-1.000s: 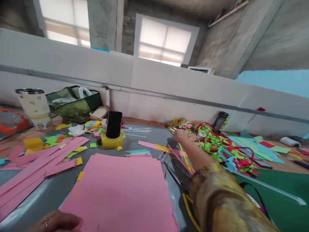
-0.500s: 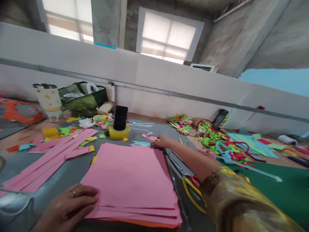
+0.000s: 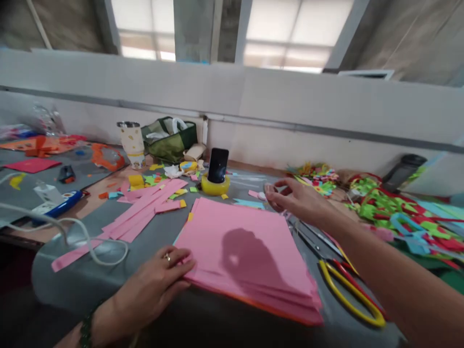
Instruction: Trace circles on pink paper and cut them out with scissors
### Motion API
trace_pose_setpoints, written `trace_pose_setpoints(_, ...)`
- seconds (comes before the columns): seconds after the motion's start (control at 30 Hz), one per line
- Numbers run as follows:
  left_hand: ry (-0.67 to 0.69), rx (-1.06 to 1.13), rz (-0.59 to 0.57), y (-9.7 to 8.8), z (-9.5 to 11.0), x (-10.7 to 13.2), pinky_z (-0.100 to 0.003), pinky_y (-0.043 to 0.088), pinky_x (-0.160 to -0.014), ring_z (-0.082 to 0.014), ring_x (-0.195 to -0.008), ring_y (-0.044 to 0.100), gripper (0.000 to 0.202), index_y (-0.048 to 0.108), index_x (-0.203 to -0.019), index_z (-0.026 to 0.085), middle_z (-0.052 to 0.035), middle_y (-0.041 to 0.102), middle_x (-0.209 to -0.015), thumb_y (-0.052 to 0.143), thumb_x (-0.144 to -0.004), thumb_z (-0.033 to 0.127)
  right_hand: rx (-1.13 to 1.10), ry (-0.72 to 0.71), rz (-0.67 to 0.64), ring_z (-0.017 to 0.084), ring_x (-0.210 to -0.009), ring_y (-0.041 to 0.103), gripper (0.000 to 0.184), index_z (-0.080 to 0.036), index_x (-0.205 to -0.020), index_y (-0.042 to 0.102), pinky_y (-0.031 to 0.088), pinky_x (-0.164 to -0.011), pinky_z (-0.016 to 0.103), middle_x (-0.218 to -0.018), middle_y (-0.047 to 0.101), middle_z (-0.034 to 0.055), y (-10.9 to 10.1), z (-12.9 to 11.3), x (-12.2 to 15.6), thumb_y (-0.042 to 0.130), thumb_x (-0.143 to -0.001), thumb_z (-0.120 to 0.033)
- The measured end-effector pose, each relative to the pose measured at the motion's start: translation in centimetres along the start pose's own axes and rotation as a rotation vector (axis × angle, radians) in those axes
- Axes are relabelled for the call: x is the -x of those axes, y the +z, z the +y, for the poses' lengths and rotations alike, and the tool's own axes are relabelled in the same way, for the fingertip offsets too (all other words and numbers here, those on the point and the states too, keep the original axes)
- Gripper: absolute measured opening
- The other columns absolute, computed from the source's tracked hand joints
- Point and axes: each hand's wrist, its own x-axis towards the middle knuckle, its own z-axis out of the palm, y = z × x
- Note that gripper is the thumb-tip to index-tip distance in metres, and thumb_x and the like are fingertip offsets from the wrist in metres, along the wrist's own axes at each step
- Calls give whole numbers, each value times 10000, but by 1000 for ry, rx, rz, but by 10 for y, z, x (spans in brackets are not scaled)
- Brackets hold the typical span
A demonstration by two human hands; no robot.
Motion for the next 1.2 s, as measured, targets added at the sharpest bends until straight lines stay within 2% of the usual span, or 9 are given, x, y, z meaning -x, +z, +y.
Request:
trace_pose_setpoints(0.03, 1, -3, -16, 1, 1, -1, -425, 516, -871, -251, -1030, 540, 281, 575, -1152, 201, -81, 616, -1142, 511, -882, 250, -102, -42, -53, 168, -667, 643, 378, -203, -1010, 610, 451, -586, 257, -752, 708, 47, 1, -12, 18, 454, -864, -514)
trace_pose_setpoints(0.1, -2, -9, -20, 5, 2, -2, -448, 512, -883, -269, -1069, 528, 315, 561, -1180, 190, -101, 600, -1166, 514, -884, 284, -243, -96, -49, 189, -725, 642, 388, -235, -1064, 575, 482, -599, 277, -848, 696, 46, 7, -34, 48, 537, -809, -525)
trace_pose_setpoints(0.2, -42, 15, 52, 11, -2, 1, -440, 513, -898, -270, -1103, 536, 357, 551, -1190, 165, -137, 577, -1189, 535, -873, 327, -432, -131, -36, 183, -736, 638, 394, -245, -1094, 557, 510, -616, 285, -956, 669, 47, 31, -57, 70, 593, -776, -474)
trace_pose_setpoints(0.37, -14, 92, 167, 15, -14, 16, -356, 503, -942, -203, -1081, 587, 258, 591, -1111, 169, -104, 622, -1133, 518, -887, 272, -432, -204, -129, 177, -769, 625, 363, -230, -1087, 575, 487, -684, 290, -951, 671, 34, 82, -76, 62, 616, -765, -392)
trace_pose_setpoints(0.5, -22, 100, 179, 14, -20, 25, -334, 518, -927, -207, -1100, 594, 322, 569, -1183, 183, -106, 597, -1215, 538, -868, 248, -339, -354, -211, 222, -880, 602, 438, -204, -1127, 588, 460, -749, 319, -1013, 664, 71, 104, -93, 58, 646, -727, -374)
trace_pose_setpoints(0.63, -2, 72, 125, 13, -23, 28, -351, 526, -919, -228, -1132, 577, 401, 516, -1251, 173, -129, 564, -1262, 547, -859, 248, -357, -406, -257, 226, -938, 567, 410, -215, -1118, 598, 449, -772, 322, -1022, 668, 61, 113, -104, 63, 648, -727, -325)
trace_pose_setpoints(0.73, 41, 72, 166, 14, -26, 31, -339, 509, -948, -219, -1172, 551, 384, 507, -1250, 156, -130, 580, -1250, 522, -871, 215, -388, -416, -263, 222, -959, 551, 367, -224, -1101, 612, 449, -783, 321, -1029, 668, 53, 115, -105, 64, 639, -745, -312)
trace_pose_setpoints(0.9, 38, 78, 213, 16, -30, 35, -320, 493, -973, -211, -1197, 534, 370, 524, -1238, 151, -127, 592, -1250, 507, -871, 192, -422, -424, -277, 232, -987, 550, 407, -232, -1144, 614, 452, -815, 343, -1070, 664, 64, 117, -102, 61, 643, -758, -356)
trace_pose_setpoints(1.2, 40, 69, 188, 11, -28, 34, -307, 485, -985, -196, -1205, 526, 379, 504, -1247, 138, -129, 588, -1261, 511, -872, 191, -444, -458, -269, 225, -1035, 550, 428, -257, -1168, 596, 451, -871, 344, -1122, 654, 36, 117, -102, 62, 653, -745, -287)
